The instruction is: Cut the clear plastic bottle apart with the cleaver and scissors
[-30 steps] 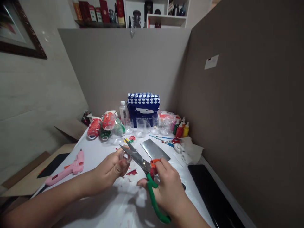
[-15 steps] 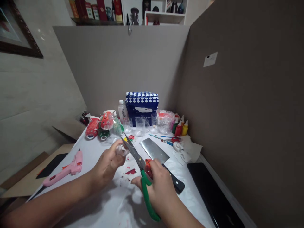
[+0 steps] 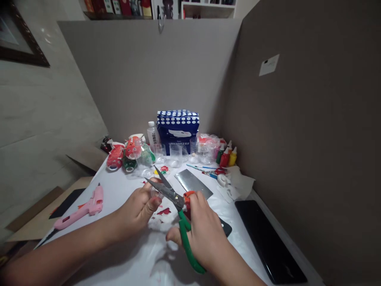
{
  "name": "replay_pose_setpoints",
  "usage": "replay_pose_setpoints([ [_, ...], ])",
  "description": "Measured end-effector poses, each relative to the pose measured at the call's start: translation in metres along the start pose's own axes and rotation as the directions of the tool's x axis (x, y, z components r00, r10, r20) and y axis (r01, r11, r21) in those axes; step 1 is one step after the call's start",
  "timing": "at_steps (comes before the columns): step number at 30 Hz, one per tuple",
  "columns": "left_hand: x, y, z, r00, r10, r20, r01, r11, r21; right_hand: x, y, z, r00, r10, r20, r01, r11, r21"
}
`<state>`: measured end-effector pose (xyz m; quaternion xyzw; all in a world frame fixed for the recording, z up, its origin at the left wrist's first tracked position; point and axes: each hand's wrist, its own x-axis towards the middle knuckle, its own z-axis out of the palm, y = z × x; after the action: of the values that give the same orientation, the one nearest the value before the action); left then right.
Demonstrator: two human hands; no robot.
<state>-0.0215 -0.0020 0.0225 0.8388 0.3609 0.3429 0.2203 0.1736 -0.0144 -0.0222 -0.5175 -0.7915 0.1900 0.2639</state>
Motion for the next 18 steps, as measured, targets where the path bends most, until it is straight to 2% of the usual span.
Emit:
replay_pose_setpoints([
  [3,0.0,-0.001,0.002,1.0,-0.008,-0.004,0.008,1.0,0.003,0.002,0.001,-0.004,1.0,0.019,0.006,-0.019,1.0,-0.013],
  [11,0.0,0.002,0.003,1.0,-0.002,-0.026,0.001,0.999,-0.052,0.0,0.012,-0.002,0.973,-0.109,-0.204,0.115,0.993,0.014],
  [15,0.0,0.0,-0.003,0.996,-0.062,0.063,0.074,0.973,-0.218,0.001,0.015,0.0,0.953,-0.171,-0.252,0.174,0.985,-0.011],
  [18,0.001,-0.003,-0.007,0.983,-0.103,0.149,0.154,0.908,-0.389,0.002,0.016,-0.001,0.938,-0.207,-0.278,0.218,0.976,0.006],
])
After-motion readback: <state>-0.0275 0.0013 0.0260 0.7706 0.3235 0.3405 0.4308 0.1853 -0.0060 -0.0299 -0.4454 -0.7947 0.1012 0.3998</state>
